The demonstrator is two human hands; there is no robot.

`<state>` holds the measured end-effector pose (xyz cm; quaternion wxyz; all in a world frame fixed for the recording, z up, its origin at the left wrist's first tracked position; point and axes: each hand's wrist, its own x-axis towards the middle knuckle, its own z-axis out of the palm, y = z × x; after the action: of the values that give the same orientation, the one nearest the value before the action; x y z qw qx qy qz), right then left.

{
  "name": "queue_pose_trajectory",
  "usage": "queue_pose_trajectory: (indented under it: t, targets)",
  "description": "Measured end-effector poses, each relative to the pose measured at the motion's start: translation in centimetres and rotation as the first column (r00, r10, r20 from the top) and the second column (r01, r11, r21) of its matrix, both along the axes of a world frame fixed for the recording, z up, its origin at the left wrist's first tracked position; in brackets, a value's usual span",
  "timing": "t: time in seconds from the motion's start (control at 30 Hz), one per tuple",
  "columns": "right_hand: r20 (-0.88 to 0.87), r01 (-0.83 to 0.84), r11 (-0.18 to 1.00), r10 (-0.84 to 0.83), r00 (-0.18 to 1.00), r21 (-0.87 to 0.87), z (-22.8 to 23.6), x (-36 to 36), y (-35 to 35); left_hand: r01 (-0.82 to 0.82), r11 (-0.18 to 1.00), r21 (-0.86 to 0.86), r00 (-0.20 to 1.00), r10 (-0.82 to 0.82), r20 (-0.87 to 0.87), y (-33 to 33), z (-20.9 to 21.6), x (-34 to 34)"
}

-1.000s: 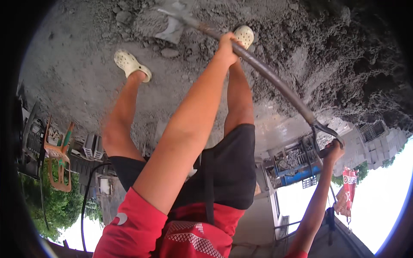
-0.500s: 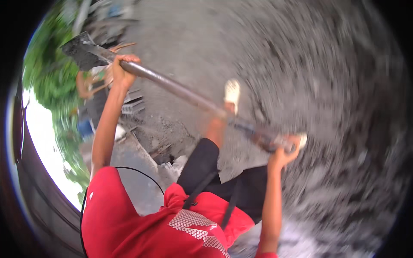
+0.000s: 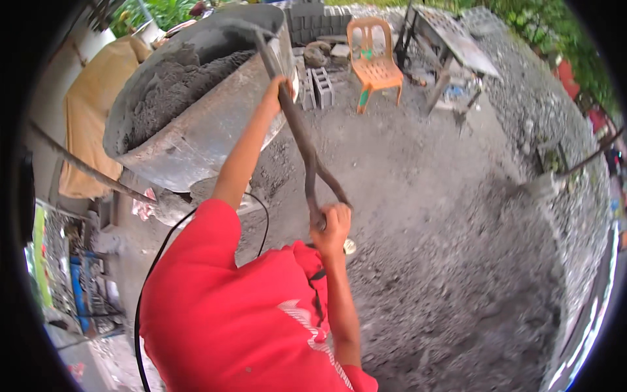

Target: The person shovels concrete mix from a pile on the ground into a concrete mixer using a shovel.

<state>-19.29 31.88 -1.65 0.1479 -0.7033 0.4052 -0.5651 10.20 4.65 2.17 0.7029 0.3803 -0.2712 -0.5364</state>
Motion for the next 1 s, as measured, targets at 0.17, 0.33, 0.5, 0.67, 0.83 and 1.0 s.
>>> queue_pose_trajectory:
  t: [0.17, 0.33, 0.5, 0.67, 0.83, 1.0]
  targets:
    - [-0.336, -0.154, 0.985, 0.118, 0.934, -0.081, -1.1, -1.2, -0.7, -0.029, 0.994, 0.108, 0.931, 0.066, -0.360, 2.9, -3.6, -1.8]
    - [-0.037, 0.013, 0.993, -0.009, 0.999, 0.115, -3.4, -0.7, 0.4, 0.028, 0.995, 0.097, 0.927, 0.011, -0.376, 2.3, -2.2, -2.3]
    - [0.504, 0.054, 0.831, -0.386, 0.773, 0.554, -3.9, -3.3, 5.8, 0.250, 0.968, 0.010, 0.905, -0.230, -0.358, -2.5, -2.2, -6.6]
    - [0.525, 0.149, 0.521, -0.851, 0.017, 0.840, -13.4, -9.1, 14.8, 0.485, 0.768, 0.418, 0.851, -0.525, -0.021, -4.1, -18.1, -14.2]
    - [-0.158, 0.256, -0.272, -0.907, -0.390, 0.928, -16.6, -10.3, 37.9, 0.486, 0.289, 0.825, 0.691, -0.705, -0.160, 18.7, -38.4, -30.1]
    - [-0.747, 0.314, -0.911, -0.402, -0.530, 0.267, -7.1, 1.4, 69.9, 0.571, -0.421, 0.705, 0.452, -0.556, -0.697, 61.5, -40.4, -40.3]
